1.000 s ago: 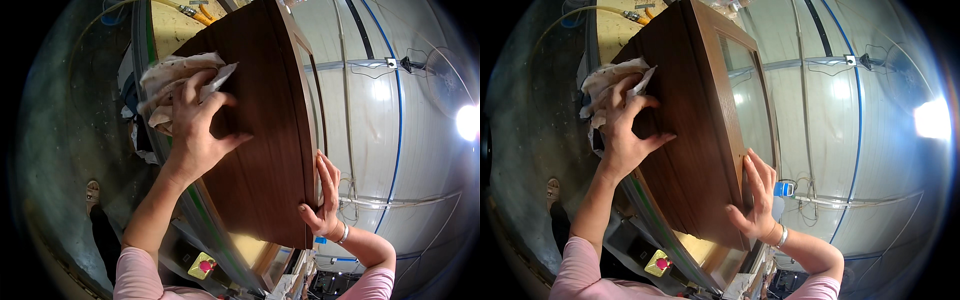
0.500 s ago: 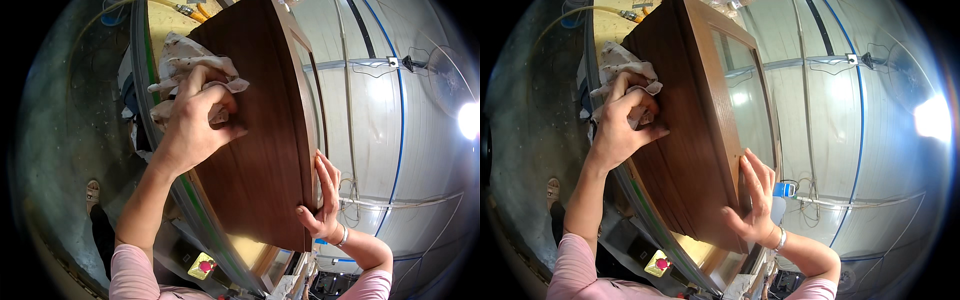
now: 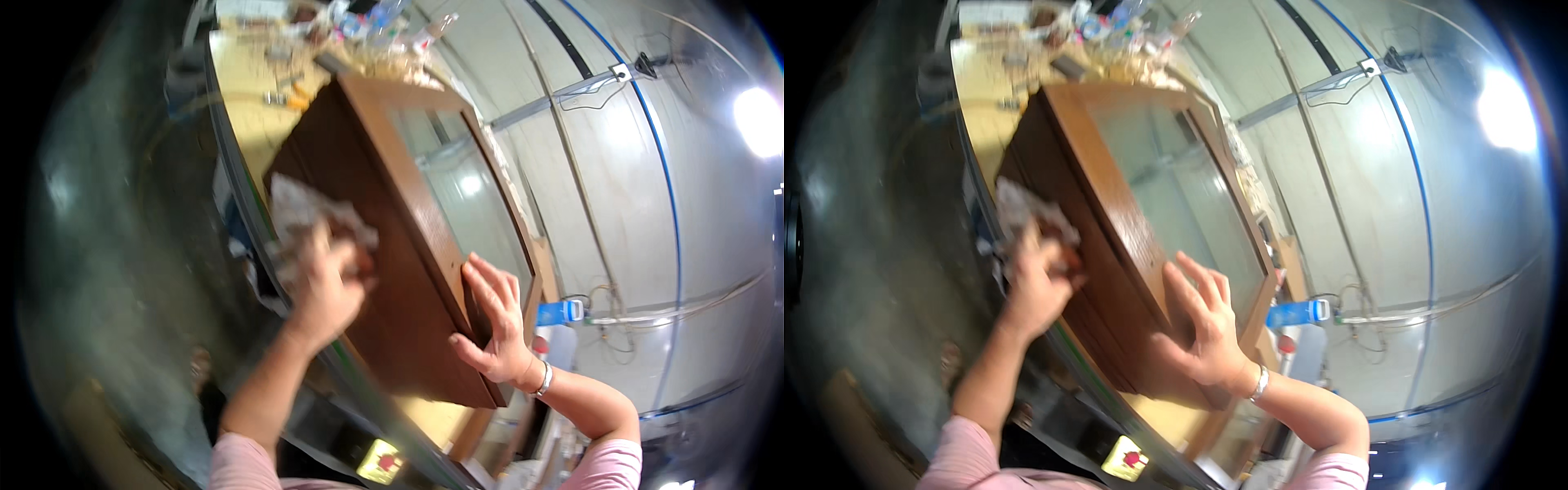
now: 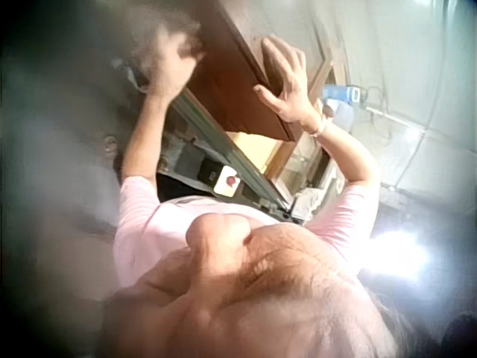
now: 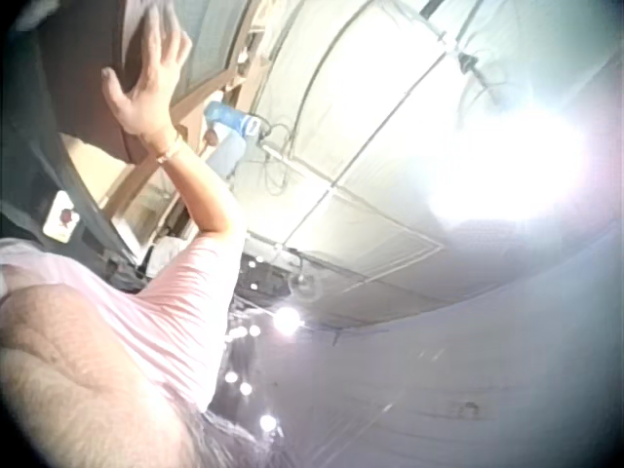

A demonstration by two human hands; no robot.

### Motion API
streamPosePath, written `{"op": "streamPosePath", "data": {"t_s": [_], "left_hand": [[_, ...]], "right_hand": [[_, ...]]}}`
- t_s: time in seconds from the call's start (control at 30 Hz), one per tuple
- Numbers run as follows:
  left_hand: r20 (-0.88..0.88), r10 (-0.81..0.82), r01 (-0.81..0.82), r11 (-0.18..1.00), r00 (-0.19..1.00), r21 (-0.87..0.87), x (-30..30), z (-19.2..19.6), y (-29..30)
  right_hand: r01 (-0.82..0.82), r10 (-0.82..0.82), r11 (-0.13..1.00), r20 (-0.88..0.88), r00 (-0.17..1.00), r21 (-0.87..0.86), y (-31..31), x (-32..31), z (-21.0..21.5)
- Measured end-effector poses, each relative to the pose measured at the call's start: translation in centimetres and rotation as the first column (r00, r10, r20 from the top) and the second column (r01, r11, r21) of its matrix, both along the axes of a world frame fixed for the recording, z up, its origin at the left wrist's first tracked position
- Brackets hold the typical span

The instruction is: The person cleans and inspects wooden cabinet doors with glass panels using a cloth. They wipe the wooden frames and the glass surfaces of several panels one at a time on a workbench, applying a liquid from a bottle to the cloth.

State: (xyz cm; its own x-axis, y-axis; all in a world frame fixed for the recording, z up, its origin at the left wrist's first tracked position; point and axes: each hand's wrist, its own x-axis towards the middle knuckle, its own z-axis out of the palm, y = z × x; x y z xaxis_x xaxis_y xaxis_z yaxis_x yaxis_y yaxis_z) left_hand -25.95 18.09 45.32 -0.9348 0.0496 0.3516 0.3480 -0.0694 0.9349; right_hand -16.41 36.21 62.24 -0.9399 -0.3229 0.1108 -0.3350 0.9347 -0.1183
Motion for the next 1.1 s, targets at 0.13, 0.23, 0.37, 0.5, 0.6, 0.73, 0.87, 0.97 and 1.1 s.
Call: {"op": "streamPosePath", "data": {"t_s": [0.13,0.23,0.37,0.5,0.6,0.73,0.87,0.97,1.1], "left_hand": [[0.055,-0.376,0.378,0.926,0.925,-0.027,5.8,-2.3,0.8],[0.524,-0.743,0.702,0.629,0.417,0.334,12.2,-3.9,0.1],[0.347,-0.726,0.701,0.679,0.594,0.219,12.5,-3.7,-5.9],[0.367,-0.823,0.528,0.561,0.433,0.637,6.6,4.8,-9.8],[0.101,-0.796,0.661,0.559,0.597,0.501,2.1,12.6,-8.8],[-0.390,-0.643,0.539,0.766,0.660,-0.351,-2.6,16.5,-3.8],[-0.668,-0.634,-0.068,0.704,0.390,-0.707,-4.8,11.5,-0.6],[-0.723,-0.552,0.114,0.820,0.415,-0.561,-2.9,11.8,2.4],[-0.652,-0.571,0.099,0.785,0.499,-0.611,-2.4,11.4,1.7]], "right_hand": [[0.017,-0.018,0.999,-0.015,1.000,-0.042,0.5,0.8,-0.7],[0.045,-0.046,0.998,-0.012,0.999,-0.044,0.7,1.7,-0.5],[0.019,-0.022,0.998,-0.037,0.999,-0.063,-0.3,1.8,0.7],[0.032,-0.041,0.995,-0.091,0.995,-0.098,0.1,2.2,1.2],[0.087,-0.095,0.991,-0.079,0.992,-0.105,1.0,2.8,0.6],[0.033,-0.046,0.992,-0.112,0.993,-0.122,0.8,1.4,0.2],[-0.041,0.018,0.986,-0.139,0.990,-0.164,-1.2,-0.2,0.2],[0.030,-0.066,0.984,-0.202,0.977,-0.178,0.3,2.7,0.9],[0.050,-0.077,0.989,-0.190,0.979,-0.142,0.0,2.6,0.2]]}}
